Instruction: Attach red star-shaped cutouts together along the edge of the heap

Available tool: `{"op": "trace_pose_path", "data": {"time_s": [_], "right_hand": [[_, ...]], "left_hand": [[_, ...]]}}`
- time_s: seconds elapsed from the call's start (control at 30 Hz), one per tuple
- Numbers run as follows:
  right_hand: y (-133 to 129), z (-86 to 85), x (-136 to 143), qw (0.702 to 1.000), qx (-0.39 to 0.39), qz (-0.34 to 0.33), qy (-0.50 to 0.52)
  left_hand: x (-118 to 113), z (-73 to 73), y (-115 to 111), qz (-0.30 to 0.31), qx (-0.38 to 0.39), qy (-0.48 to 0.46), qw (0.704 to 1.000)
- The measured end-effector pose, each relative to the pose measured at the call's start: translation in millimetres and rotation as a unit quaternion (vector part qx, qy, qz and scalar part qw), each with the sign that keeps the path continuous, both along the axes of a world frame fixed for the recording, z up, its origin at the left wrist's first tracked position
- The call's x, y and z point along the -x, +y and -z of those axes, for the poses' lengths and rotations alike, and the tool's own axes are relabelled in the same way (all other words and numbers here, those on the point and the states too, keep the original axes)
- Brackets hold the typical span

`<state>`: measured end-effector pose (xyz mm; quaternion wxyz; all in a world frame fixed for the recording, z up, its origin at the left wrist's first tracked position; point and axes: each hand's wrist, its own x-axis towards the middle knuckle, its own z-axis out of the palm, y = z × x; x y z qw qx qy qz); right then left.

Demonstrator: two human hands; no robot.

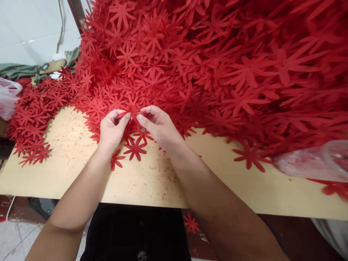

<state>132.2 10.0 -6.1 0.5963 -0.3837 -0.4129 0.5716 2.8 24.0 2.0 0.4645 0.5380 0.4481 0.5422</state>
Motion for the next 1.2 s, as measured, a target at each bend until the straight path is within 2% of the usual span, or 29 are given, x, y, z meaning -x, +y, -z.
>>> {"op": "trace_pose_path", "data": {"time_s": [0.23,0.5,0.73,0.83,0.97,1.07,1.13,1.2], "right_hand": [[-0.1,-2.7,-6.3,0.998,0.023,-0.040,0.044],[-1.7,-3.8,0.1,0.999,0.016,-0.036,0.016],[-1.4,-1.0,1.8,1.000,0.013,0.012,-0.011],[-2.3,-2.7,0.4,0.999,0.003,0.016,-0.035],[-3.7,-4.1,0.1,0.993,-0.031,0.047,-0.103],[-4.7,-2.7,2.6,0.991,-0.038,0.038,-0.125],[-4.8,-1.7,3.8,0.992,-0.042,0.034,-0.111],[-4.2,-1.5,2.9,0.995,-0.036,0.024,-0.089]], "left_hand": [[-1.4,-5.3,-3.3,0.020,0.042,-0.023,0.999],[0.8,5.8,-5.2,0.045,0.003,0.105,0.993],[-1.0,2.8,-8.2,0.057,0.003,0.144,0.988],[-3.1,-1.4,-9.1,0.072,0.017,0.113,0.991],[-4.8,-8.7,-11.8,0.095,0.041,0.021,0.994],[-5.6,-10.4,-13.3,0.118,0.057,-0.018,0.991],[-5.5,-9.1,-12.4,0.111,0.055,-0.032,0.992],[-4.0,-7.3,-9.2,0.076,0.047,-0.034,0.995]]}}
